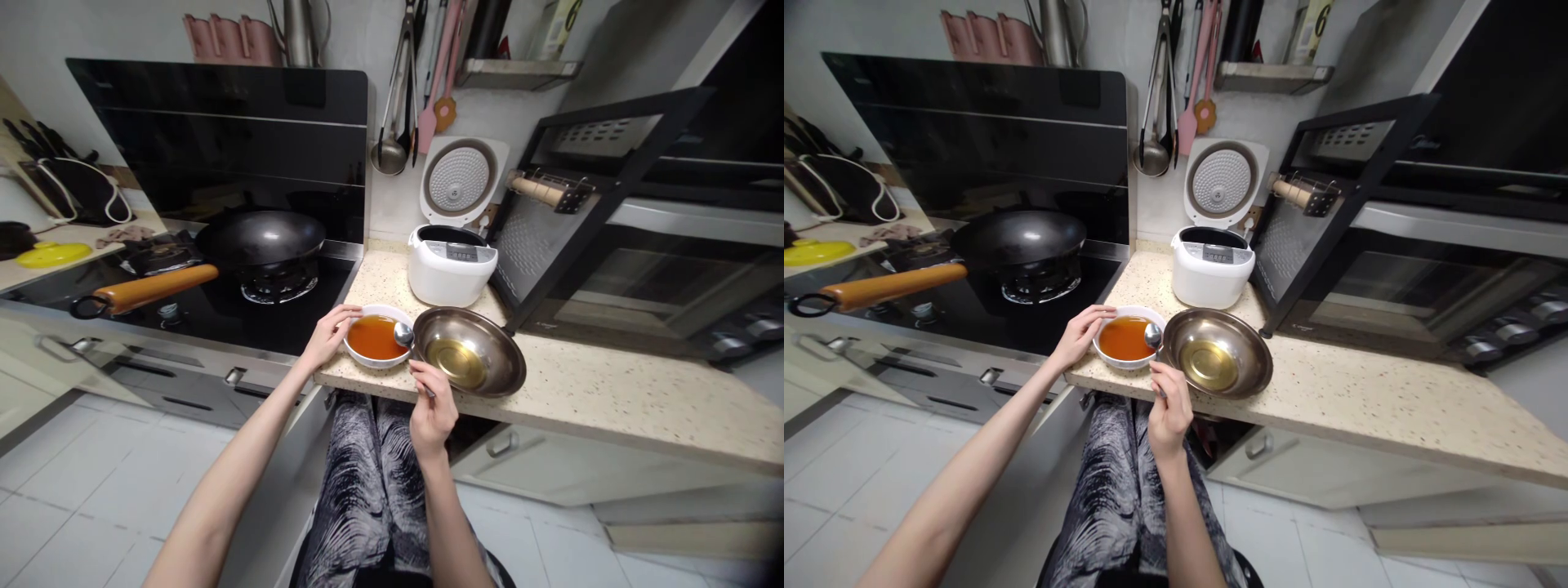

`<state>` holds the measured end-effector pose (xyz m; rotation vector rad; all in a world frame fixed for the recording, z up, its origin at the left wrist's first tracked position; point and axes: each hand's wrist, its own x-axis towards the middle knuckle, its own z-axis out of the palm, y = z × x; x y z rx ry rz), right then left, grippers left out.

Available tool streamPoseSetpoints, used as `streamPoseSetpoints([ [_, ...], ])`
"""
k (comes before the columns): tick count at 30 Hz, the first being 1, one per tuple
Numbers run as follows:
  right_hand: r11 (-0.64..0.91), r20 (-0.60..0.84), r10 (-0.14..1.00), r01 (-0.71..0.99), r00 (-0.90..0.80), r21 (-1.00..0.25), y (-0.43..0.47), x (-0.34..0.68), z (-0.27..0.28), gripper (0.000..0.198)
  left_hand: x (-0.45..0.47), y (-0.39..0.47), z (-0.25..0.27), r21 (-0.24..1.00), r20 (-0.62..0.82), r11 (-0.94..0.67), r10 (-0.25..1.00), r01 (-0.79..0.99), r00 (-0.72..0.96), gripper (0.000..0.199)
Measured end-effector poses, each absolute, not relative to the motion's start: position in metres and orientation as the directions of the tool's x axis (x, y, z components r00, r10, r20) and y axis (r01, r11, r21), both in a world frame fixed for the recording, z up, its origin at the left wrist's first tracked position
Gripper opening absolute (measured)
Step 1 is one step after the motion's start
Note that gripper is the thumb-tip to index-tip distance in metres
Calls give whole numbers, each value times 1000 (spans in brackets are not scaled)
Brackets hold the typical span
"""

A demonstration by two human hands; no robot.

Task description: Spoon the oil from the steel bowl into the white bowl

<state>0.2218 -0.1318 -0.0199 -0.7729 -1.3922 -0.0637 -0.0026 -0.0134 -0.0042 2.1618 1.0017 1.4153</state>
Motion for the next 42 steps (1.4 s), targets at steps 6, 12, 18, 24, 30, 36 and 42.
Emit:
streamPoseSetpoints([
  [6,753,885,435,471,167,-459,-127,215,-20,21,-3,-13,-5,642,639,-681,729,352,245,37],
  [12,746,872,466,462,151,-479,-124,212,-23,19,-3,-12,-7,643,639,-684,727,346,250,37],
  [18,736,858,489,455,154,-501,-123,212,-24,17,-3,-12,-7,639,643,-688,723,343,252,36],
  [24,728,848,500,444,178,-522,-122,214,-23,16,-3,-12,-7,644,640,-685,727,341,250,36],
  [30,698,819,533,436,212,-568,-121,212,-21,15,-3,-11,-7,646,640,-683,728,340,246,36],
  [36,691,812,542,435,218,-578,-121,211,-20,15,-3,-10,-8,642,645,-688,723,339,248,36],
  [42,686,809,535,434,243,-584,-122,210,-20,16,-3,-12,-6,650,635,-678,733,343,245,37],
])
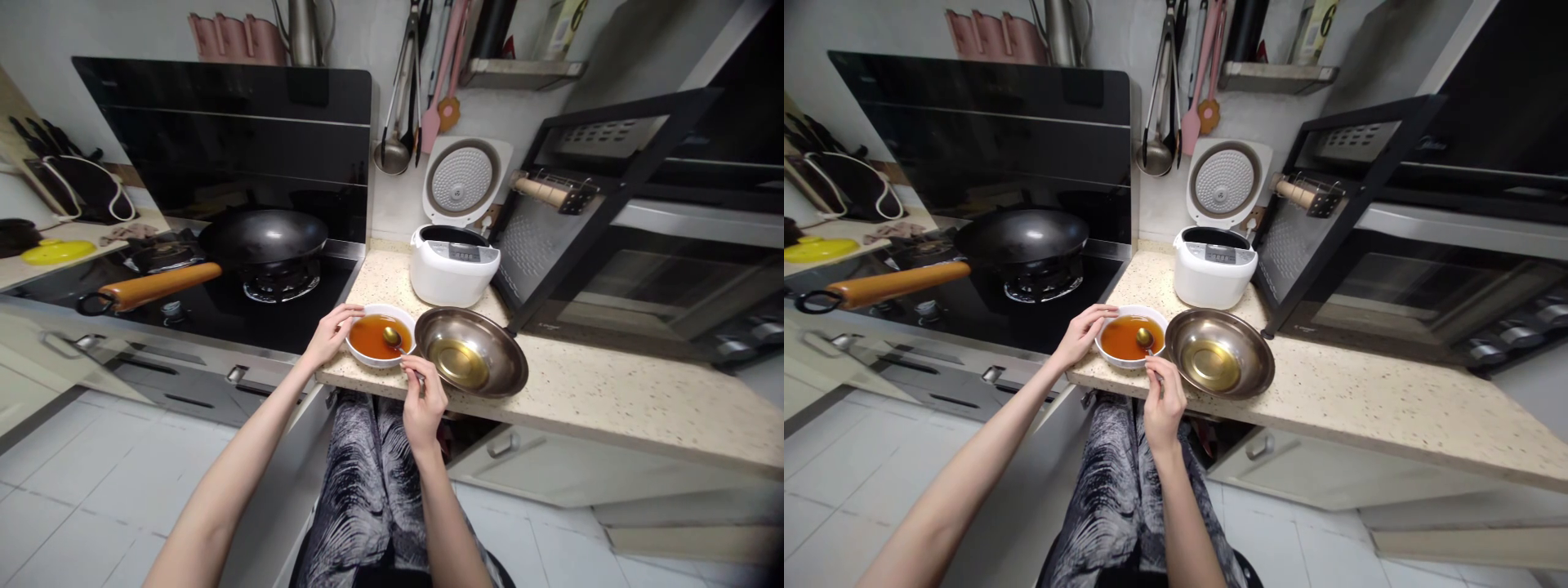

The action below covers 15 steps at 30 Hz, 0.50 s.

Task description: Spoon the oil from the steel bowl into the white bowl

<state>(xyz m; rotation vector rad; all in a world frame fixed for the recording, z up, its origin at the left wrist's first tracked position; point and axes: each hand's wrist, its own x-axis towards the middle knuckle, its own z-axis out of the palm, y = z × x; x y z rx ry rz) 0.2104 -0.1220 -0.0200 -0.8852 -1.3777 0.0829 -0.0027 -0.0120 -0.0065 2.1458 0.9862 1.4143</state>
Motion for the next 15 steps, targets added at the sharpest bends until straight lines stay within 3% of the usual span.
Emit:
streamPoseSetpoints([
  [15,699,803,501,396,323,-596,-129,214,-19,15,-2,-14,-4,652,630,-670,739,354,239,37],
])
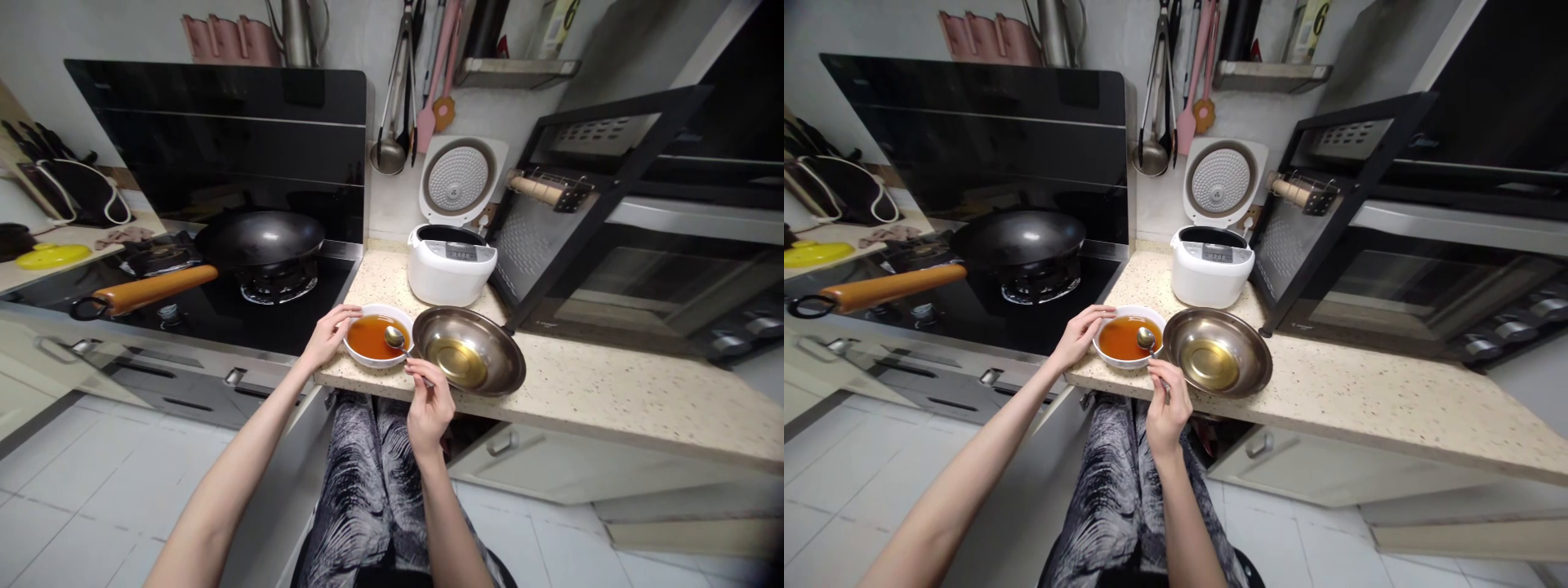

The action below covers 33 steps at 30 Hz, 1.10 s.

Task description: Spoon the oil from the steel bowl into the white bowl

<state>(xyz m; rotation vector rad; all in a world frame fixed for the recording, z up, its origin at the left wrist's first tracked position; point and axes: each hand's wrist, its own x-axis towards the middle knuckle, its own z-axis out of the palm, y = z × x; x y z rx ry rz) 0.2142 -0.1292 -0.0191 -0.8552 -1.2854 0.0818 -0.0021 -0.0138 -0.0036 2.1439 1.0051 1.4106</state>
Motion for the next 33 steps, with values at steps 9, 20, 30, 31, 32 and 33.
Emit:
streamPoseSetpoints([
  [9,706,788,506,356,352,-612,-131,216,-21,14,-3,-13,-5,651,629,-670,739,357,241,37],
  [20,716,783,483,338,392,-611,-132,218,-17,14,-2,-15,-3,656,623,-663,746,361,236,37],
  [30,696,842,353,487,407,-527,-134,240,-11,16,-2,-15,-3,660,626,-664,745,352,232,36],
  [31,691,849,343,505,402,-517,-133,243,-11,17,-2,-15,-3,660,625,-664,745,352,233,36],
  [32,685,857,333,523,394,-507,-133,245,-10,17,-1,-15,-3,660,624,-663,746,353,233,36],
  [33,678,864,327,543,383,-497,-133,247,-10,18,-1,-15,-3,661,624,-662,746,353,233,36],
])
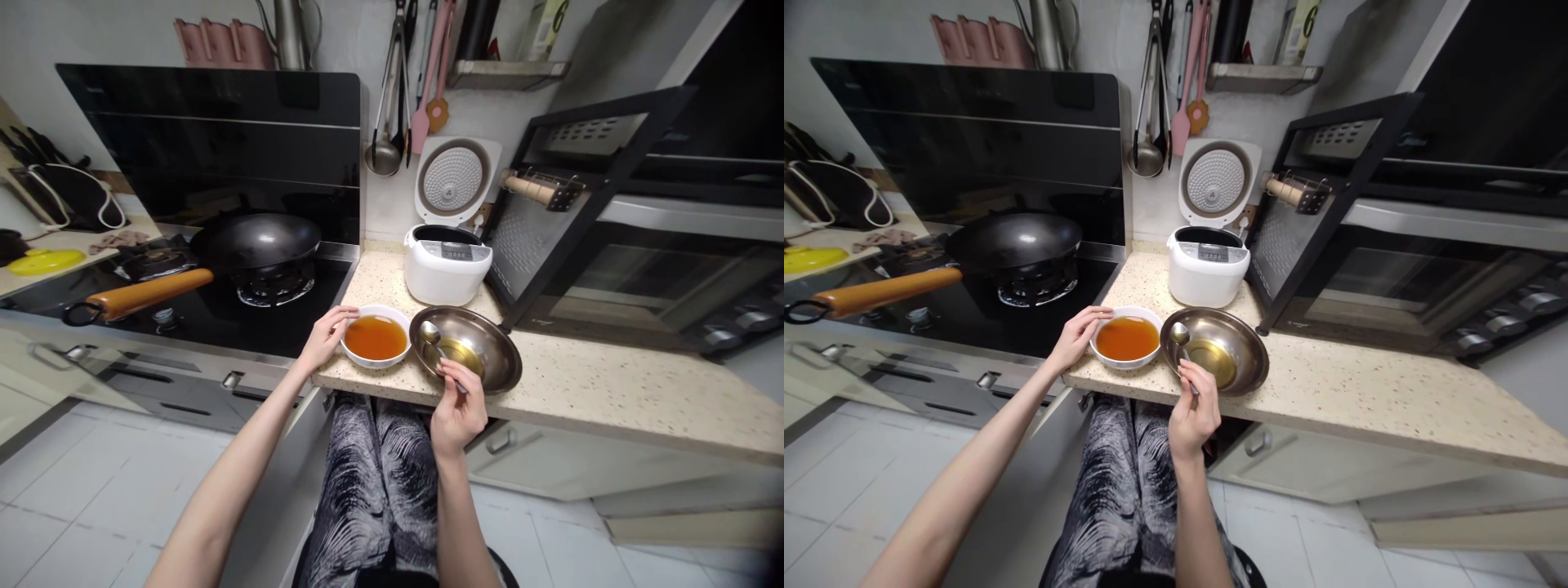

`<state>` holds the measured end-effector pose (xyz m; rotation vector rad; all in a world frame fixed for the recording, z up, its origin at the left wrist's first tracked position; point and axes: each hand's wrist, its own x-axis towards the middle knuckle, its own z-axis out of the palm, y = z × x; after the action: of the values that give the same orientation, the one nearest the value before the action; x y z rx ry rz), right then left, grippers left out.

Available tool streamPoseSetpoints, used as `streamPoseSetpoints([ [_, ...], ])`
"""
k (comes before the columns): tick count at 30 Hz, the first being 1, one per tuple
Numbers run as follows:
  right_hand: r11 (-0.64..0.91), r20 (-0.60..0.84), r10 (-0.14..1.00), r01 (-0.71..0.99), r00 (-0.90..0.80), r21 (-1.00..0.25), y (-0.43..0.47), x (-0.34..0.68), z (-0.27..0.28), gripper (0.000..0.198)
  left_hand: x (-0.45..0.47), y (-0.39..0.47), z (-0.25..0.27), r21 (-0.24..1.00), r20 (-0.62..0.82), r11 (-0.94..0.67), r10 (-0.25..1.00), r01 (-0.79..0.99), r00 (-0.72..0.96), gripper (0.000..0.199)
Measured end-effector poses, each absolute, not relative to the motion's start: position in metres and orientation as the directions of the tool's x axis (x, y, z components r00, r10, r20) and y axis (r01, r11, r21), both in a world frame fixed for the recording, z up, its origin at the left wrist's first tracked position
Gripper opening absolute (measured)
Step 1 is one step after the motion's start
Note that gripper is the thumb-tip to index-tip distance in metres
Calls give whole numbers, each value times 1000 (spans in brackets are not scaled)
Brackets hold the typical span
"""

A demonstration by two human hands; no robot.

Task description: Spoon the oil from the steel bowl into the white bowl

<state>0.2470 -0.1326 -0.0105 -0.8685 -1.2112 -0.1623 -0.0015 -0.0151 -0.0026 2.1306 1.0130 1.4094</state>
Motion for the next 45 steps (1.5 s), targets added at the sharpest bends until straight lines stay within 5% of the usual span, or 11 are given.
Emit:
streamPoseSetpoints([
  [13,619,907,383,680,173,-392,-127,257,-14,28,-1,-17,-1,676,612,-647,759,353,221,36],
  [25,616,909,389,691,149,-377,-127,261,-13,29,-1,-16,-2,682,604,-643,764,348,228,38],
  [37,704,927,280,603,251,-376,-132,243,-12,22,-1,-16,-2,673,609,-648,759,355,230,37],
  [45,765,921,381,529,88,-367,-127,220,-15,24,-1,-16,-3,685,606,-648,760,333,233,36],
])
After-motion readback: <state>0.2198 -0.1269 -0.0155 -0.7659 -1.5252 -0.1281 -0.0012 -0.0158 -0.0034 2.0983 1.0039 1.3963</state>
